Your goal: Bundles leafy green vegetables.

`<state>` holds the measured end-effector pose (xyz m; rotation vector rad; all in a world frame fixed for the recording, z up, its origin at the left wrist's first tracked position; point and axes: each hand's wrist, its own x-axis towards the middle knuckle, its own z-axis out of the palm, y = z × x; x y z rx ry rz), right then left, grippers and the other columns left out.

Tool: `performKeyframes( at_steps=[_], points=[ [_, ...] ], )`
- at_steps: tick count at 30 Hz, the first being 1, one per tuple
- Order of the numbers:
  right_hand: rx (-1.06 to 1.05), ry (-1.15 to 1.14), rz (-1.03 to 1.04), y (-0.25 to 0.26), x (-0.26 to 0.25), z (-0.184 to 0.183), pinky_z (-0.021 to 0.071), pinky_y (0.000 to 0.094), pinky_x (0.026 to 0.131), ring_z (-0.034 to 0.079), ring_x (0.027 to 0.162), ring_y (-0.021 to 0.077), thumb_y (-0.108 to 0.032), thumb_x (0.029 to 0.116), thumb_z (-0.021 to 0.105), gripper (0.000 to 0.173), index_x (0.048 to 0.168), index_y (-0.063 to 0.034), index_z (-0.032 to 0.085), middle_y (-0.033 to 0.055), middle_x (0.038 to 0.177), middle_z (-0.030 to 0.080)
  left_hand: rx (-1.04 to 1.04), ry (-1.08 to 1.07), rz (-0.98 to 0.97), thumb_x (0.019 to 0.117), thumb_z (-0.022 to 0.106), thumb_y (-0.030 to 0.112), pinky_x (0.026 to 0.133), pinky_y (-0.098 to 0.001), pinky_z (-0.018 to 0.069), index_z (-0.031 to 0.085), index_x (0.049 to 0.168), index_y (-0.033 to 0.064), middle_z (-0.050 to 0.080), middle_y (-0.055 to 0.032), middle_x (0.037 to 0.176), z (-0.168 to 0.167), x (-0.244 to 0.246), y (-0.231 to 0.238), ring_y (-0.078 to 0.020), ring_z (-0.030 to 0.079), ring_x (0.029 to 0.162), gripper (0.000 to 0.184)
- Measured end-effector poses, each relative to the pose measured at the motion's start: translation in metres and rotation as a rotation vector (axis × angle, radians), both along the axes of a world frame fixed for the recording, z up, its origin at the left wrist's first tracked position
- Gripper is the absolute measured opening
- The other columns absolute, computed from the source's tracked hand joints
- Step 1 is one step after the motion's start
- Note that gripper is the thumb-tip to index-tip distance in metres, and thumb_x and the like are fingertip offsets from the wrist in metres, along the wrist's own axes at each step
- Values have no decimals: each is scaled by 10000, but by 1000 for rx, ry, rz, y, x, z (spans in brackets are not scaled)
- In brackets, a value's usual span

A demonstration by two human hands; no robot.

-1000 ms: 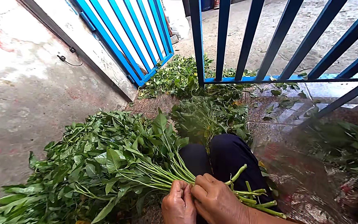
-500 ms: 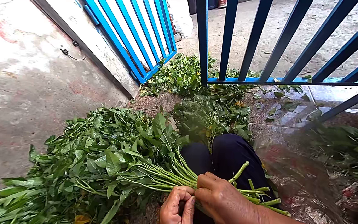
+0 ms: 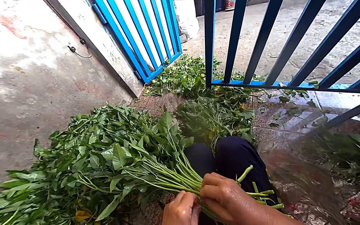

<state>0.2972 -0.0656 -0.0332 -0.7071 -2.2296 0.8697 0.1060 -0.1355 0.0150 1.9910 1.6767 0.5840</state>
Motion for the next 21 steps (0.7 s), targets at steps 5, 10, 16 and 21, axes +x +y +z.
performKeyframes(
  at_steps=[5, 10, 16, 21],
  points=[
    [-45, 9, 32, 2, 3, -1, 543, 306, 806, 638, 942, 161, -167, 953, 630, 113, 891, -130, 717, 35, 942, 663, -197, 17, -10, 945, 629, 89, 715, -415, 586, 753, 938, 24, 708, -113, 854, 9, 1, 3, -236, 702, 773, 140],
    [-160, 26, 86, 6, 9, 0, 526, 314, 842, 612, 993, 154, -203, 925, 693, 74, 894, -164, 747, 25, 995, 658, -505, -719, 333, 959, 624, 0, 503, -270, 558, 688, 942, -10, 682, -65, 729, 9, 8, 2, -119, 629, 536, 67],
    [-268, 49, 162, 9, 15, 4, 460, 309, 851, 561, 1007, 137, -252, 924, 726, 81, 926, -216, 799, -1, 979, 645, -435, -1051, 605, 956, 599, -64, 518, -263, 560, 704, 957, -52, 684, -94, 711, 1, 28, -7, -125, 632, 548, 106],
    [-334, 89, 207, 12, 18, 6, 464, 307, 891, 575, 1041, 147, -228, 975, 676, 127, 963, -146, 772, 17, 1027, 665, -358, -852, 410, 953, 607, -55, 540, -255, 569, 728, 1003, -39, 714, -78, 778, -4, 22, -9, -105, 649, 585, 132]
  ],
)
